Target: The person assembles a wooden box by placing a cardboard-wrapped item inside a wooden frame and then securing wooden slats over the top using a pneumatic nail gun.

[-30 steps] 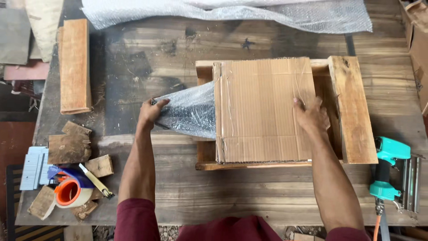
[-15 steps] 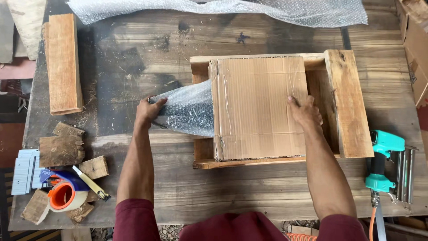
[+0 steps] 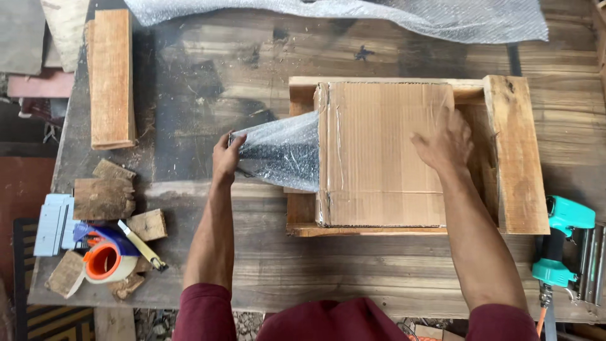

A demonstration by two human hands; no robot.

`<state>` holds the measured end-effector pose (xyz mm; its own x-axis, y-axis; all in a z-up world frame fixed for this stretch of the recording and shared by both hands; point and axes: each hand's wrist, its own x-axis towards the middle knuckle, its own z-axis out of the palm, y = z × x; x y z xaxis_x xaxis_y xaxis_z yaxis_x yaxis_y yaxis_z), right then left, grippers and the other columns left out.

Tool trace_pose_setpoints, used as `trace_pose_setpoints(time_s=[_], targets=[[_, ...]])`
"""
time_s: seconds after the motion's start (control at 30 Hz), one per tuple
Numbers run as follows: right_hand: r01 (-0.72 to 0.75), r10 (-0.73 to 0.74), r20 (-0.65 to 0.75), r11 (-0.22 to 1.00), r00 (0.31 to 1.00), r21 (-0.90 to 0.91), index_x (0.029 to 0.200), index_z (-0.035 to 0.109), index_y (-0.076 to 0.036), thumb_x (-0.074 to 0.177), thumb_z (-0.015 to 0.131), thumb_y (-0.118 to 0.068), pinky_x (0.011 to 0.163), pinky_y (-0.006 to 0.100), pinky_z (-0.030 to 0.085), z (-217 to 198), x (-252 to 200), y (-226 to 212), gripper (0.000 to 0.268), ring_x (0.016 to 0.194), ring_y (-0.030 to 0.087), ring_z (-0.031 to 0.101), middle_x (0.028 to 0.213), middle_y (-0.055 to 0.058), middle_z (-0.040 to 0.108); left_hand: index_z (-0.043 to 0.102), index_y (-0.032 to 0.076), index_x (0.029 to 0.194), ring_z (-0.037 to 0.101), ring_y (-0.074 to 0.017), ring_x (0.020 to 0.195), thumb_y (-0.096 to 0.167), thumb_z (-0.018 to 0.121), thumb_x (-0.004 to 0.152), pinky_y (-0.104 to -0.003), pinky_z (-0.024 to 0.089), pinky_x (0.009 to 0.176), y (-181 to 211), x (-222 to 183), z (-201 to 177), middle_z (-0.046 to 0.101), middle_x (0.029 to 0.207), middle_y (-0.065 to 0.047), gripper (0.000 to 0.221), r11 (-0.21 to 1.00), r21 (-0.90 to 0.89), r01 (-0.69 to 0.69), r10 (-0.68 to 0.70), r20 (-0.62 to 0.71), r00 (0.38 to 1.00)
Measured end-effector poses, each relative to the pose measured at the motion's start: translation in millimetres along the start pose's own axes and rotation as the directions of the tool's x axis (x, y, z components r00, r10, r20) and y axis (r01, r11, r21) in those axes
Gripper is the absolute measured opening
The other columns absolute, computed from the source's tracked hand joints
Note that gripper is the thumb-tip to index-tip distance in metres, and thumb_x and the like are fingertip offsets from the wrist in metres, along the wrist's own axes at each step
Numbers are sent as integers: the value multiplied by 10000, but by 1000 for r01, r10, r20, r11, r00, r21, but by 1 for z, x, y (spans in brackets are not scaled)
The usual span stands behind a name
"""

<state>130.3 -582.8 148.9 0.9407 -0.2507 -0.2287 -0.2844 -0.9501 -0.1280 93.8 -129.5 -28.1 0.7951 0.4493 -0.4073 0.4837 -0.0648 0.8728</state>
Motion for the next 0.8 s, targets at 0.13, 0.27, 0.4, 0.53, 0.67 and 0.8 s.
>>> trace_pose_setpoints(time_s=[0.13,0.27,0.4,0.53,0.67,0.8], targets=[[256,-257,-2,960,966,110,1668,218,-84,929,657,-456,1193,701,184,5,-8,-65,936,1533,545,147,1674,312,162,648,90,1383,574,-454,1305,506,767,868,-524,460,1103,-11,-3,13,653,1325,-285,674,998,43,-46,53,-155,987],[467,-470,35,882,882,65,1620,331,-47,855,699,-524,1183,729,188,35,21,-104,974,1539,527,172,1671,304,214,599,125,1428,589,-415,1304,429,800,837,-525,465,1130,-2,-22,20,658,1340,-244,694,973,214,-81,127,-208,970],[480,-478,50,877,877,-15,1622,362,-108,778,622,-788,1169,759,112,52,40,-116,1114,1562,496,103,1708,258,167,477,21,1493,591,-464,1279,347,834,825,-553,474,1118,-12,-41,20,586,1392,-302,824,971,120,-205,234,-323,917],[608,-606,50,790,794,-74,1554,455,-168,771,641,-815,1169,734,215,54,24,-158,1033,1524,470,252,1636,239,324,221,16,1620,354,-420,1496,461,809,856,-530,260,1254,-6,-93,40,354,1590,-306,1061,999,40,-28,38,-287,957],[793,-777,158,596,609,-123,1536,477,-236,787,483,-907,1229,671,139,99,-3,-194,1006,1559,369,259,1655,154,359,213,-27,1605,330,-494,1478,353,837,844,-577,227,1269,-26,-95,56,348,1541,-342,1055,992,-18,-128,114,-336,935],[839,-808,229,531,543,-119,1553,428,-207,715,456,-980,1204,706,159,154,-6,-214,1140,1411,339,507,1430,161,576,131,-4,1634,328,-468,1497,376,807,885,-524,259,1273,-14,-104,57,262,1601,-345,1078,990,-115,-87,43,-338,940]])
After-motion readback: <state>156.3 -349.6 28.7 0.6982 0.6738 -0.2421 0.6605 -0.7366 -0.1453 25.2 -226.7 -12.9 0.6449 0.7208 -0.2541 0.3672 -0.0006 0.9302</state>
